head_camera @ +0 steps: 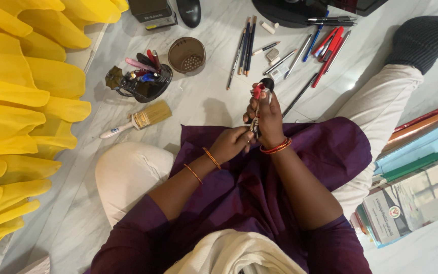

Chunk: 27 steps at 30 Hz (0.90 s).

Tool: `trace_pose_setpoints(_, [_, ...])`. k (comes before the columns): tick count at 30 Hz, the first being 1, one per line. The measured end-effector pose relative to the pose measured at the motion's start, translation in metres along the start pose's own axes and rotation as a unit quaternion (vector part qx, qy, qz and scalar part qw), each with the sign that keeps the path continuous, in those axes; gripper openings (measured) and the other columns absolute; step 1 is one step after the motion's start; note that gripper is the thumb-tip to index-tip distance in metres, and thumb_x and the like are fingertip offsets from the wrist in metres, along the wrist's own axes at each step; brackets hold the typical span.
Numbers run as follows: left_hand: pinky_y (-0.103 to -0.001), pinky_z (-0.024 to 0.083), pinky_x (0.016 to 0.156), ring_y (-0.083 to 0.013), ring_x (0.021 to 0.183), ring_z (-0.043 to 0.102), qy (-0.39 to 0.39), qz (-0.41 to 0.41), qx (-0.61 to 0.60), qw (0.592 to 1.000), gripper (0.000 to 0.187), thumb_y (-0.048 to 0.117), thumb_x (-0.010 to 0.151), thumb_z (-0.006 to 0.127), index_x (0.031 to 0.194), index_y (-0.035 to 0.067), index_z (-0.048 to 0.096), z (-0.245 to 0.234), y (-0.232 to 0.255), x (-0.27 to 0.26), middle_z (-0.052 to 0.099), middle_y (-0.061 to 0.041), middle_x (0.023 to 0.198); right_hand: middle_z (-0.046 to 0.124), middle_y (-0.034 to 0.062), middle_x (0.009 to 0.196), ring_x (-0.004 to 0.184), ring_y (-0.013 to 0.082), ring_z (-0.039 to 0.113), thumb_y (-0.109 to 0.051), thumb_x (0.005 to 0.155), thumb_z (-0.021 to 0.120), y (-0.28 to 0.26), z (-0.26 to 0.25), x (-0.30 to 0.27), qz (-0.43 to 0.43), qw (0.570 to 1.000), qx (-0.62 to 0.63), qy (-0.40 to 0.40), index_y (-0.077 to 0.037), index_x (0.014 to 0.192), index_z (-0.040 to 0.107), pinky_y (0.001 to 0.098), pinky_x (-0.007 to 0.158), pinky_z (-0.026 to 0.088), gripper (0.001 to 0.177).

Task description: The person sits on the floor and wipes several writing instruments, including pencils and pens, with a small cloth. They handle each item individually, wiping the surface and then placing it into a nearby container.

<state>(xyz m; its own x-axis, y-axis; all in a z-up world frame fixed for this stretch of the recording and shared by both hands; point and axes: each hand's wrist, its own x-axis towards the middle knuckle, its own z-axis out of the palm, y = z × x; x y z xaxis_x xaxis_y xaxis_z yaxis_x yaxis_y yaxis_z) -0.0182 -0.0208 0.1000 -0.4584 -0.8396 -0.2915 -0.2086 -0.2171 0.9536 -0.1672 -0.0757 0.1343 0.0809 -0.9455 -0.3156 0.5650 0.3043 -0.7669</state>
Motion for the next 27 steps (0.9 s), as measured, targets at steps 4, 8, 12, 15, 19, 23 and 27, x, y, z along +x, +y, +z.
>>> trace_pose_setpoints(4, [-0.035, 0.05, 0.061, -0.0193, 0.062, 0.066, 0.069, 0.094, 0.192, 0.974, 0.041, 0.042, 0.102, 0.055, 0.091, 0.004, 0.067, -0.003, -0.003, 0.0, 0.067, -0.007, 0.071, 0.051, 0.0008, 0.086, 0.067, 0.0104, 0.051, -0.037, 0.111, 0.049, 0.007, 0.004, 0.0, -0.03, 0.999, -0.035, 0.021, -0.004, 0.137, 0.05, 0.0319, 0.063, 0.054, 0.042])
trace_pose_setpoints(8, [-0.032, 0.057, 0.073, -0.0131, 0.066, 0.065, -0.058, -0.05, -0.282, 0.956, 0.04, 0.038, 0.109, 0.049, 0.094, 0.003, 0.064, -0.001, -0.017, 0.001, 0.066, -0.004, 0.073, 0.051, 0.0005, 0.087, 0.07, 0.0107, 0.053, -0.037, 0.11, 0.048, -0.012, 0.008, -0.005, 0.009, 0.997, 0.038, -0.068, -0.005, 0.146, 0.045, 0.0317, 0.067, 0.055, 0.048])
trace_pose_setpoints(12, [-0.03, 0.053, 0.07, -0.0133, 0.067, 0.065, -0.067, -0.011, -0.215, 0.974, 0.042, 0.037, 0.11, 0.046, 0.095, 0.003, 0.064, 0.003, -0.016, 0.006, 0.066, -0.003, 0.077, 0.051, 0.0009, 0.088, 0.071, 0.0105, 0.053, -0.037, 0.11, 0.047, -0.015, 0.012, -0.007, 0.014, 0.995, 0.03, -0.093, -0.005, 0.148, 0.043, 0.0317, 0.069, 0.056, 0.049])
trace_pose_setpoints(15, [-0.034, 0.048, 0.064, -0.0233, 0.068, 0.068, 0.142, 0.099, 0.335, 0.926, 0.041, 0.041, 0.105, 0.059, 0.09, 0.004, 0.068, -0.002, -0.018, 0.002, 0.067, -0.009, 0.079, 0.053, 0.0017, 0.092, 0.073, 0.0109, 0.054, -0.035, 0.11, 0.049, -0.005, 0.014, -0.007, -0.018, 0.998, -0.048, -0.031, -0.002, 0.145, 0.046, 0.0325, 0.07, 0.057, 0.048])
trace_pose_setpoints(19, [-0.029, 0.051, 0.067, -0.0126, 0.066, 0.063, 0.05, -0.028, -0.076, 0.995, 0.04, 0.034, 0.109, 0.05, 0.09, 0.002, 0.064, 0.0, -0.038, 0.01, 0.066, -0.003, 0.071, 0.056, 0.0022, 0.094, 0.076, 0.0114, 0.058, -0.036, 0.11, 0.049, 0.001, 0.014, -0.006, -0.006, 0.997, -0.063, -0.036, -0.003, 0.142, 0.047, 0.0314, 0.073, 0.059, 0.046])
trace_pose_setpoints(23, [-0.028, 0.05, 0.07, -0.0108, 0.07, 0.061, -0.02, -0.035, -0.242, 0.969, 0.039, 0.03, 0.115, 0.048, 0.094, 0.001, 0.065, 0.003, -0.053, 0.012, 0.067, -0.005, 0.076, 0.059, 0.0026, 0.093, 0.077, 0.0116, 0.063, -0.036, 0.108, 0.049, 0.006, 0.006, -0.003, 0.053, 0.993, -0.098, -0.049, -0.003, 0.132, 0.051, 0.0288, 0.068, 0.057, 0.04])
trace_pose_setpoints(27, [-0.027, 0.056, 0.069, -0.0112, 0.068, 0.07, 0.006, -0.07, 0.012, 0.997, 0.036, 0.031, 0.106, 0.051, 0.093, 0.004, 0.07, -0.011, -0.027, 0.013, 0.072, -0.003, 0.073, 0.058, -0.0008, 0.084, 0.067, 0.0082, 0.054, -0.036, 0.11, 0.05, 0.018, 0.001, -0.004, 0.009, 0.983, -0.176, -0.041, -0.005, 0.126, 0.059, 0.0235, 0.06, 0.048, 0.037])
